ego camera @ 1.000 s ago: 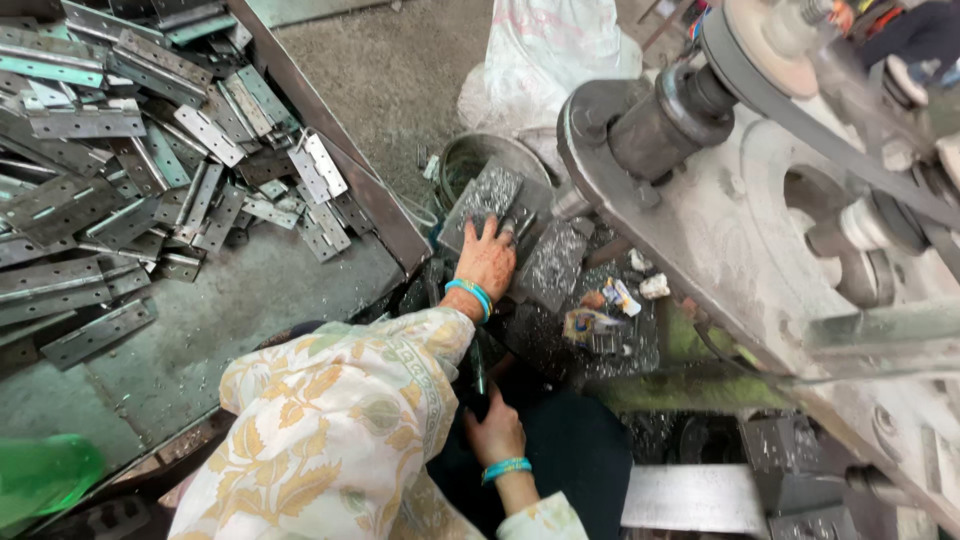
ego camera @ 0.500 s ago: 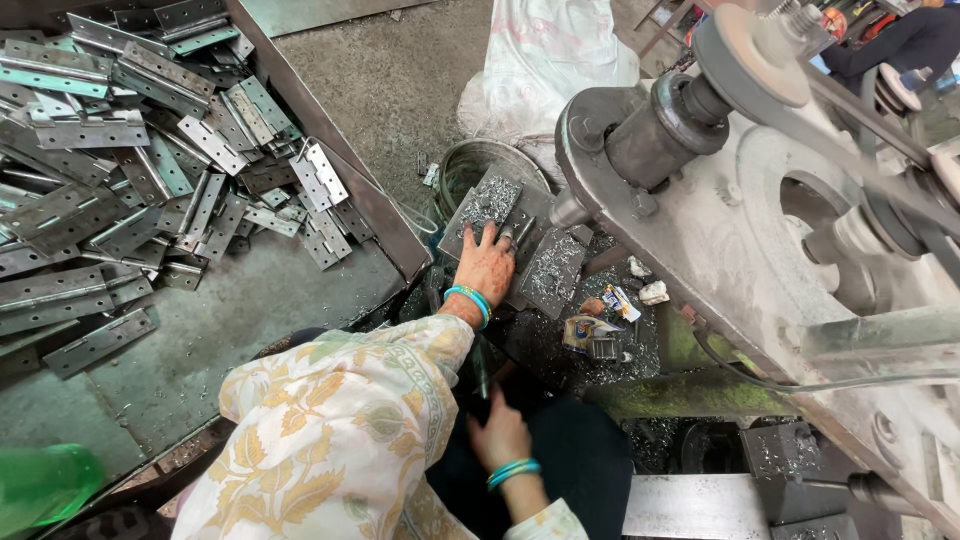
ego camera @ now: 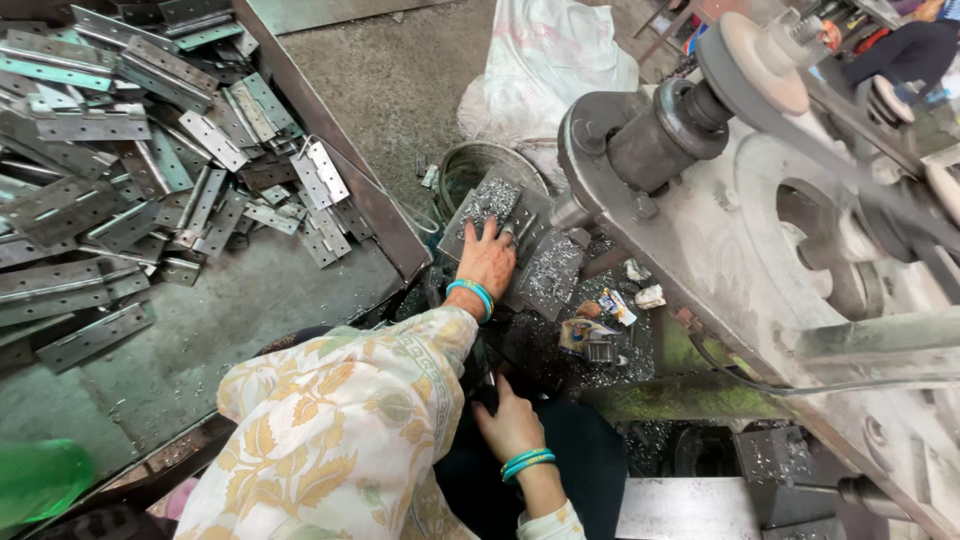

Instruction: The person places metal hinge components into a machine for processing, then removes the finished pieces and places them into a large metal container by hand.

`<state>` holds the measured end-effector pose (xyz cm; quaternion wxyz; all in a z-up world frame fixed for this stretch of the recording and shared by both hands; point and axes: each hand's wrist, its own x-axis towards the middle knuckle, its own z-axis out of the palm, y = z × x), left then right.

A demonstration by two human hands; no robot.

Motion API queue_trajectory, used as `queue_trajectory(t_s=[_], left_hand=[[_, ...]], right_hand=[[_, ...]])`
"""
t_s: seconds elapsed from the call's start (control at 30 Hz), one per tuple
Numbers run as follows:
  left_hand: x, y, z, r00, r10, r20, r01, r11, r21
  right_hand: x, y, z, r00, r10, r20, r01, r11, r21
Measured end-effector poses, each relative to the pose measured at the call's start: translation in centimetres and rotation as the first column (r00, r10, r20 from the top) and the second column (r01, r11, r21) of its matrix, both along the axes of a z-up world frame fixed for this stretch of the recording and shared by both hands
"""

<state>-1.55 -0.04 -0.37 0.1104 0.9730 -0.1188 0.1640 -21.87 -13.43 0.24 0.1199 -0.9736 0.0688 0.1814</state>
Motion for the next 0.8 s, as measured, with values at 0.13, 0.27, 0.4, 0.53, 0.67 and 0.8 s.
queue_trajectory(t_s=[0.13, 0.27, 0.4, 0.53, 0.67, 0.8], left_hand=[[1.6, -0.7, -0.3, 0.995, 0.044, 0.087, -0.038, 0.997, -0.062], [1.8, -1.0, -0.9, 0.999, -0.001, 0.04, 0.004, 0.998, -0.065], [-0.1, -0.1, -0.6, 1.0, -0.014, -0.016, 0.014, 1.0, 0.008], [-1.1, 0.4, 0.5, 0.999, 0.013, 0.034, -0.014, 1.0, 0.026], [-1.1, -0.2, 0.5, 0.995, -0.024, -0.093, 0.03, 0.997, 0.067], [0.7, -0.8, 0.0, 1.0, 0.011, -0.018, -0.011, 1.0, -0.009]], right_hand=[[0.1, 0.1, -1.5, 0.999, -0.021, -0.032, 0.02, 0.999, -0.033], [-2.6, 0.8, -6.7, 0.992, -0.058, 0.11, 0.049, 0.995, 0.086], [-3.2, 0.0, -8.1, 0.994, -0.076, 0.084, 0.067, 0.992, 0.102], [-2.9, -0.1, -7.0, 0.995, -0.03, 0.093, 0.019, 0.993, 0.12], [-0.6, -0.1, -2.6, 1.0, -0.016, -0.027, 0.015, 1.0, -0.027], [0.4, -0.5, -0.7, 1.0, -0.002, -0.004, 0.002, 1.0, 0.0]])
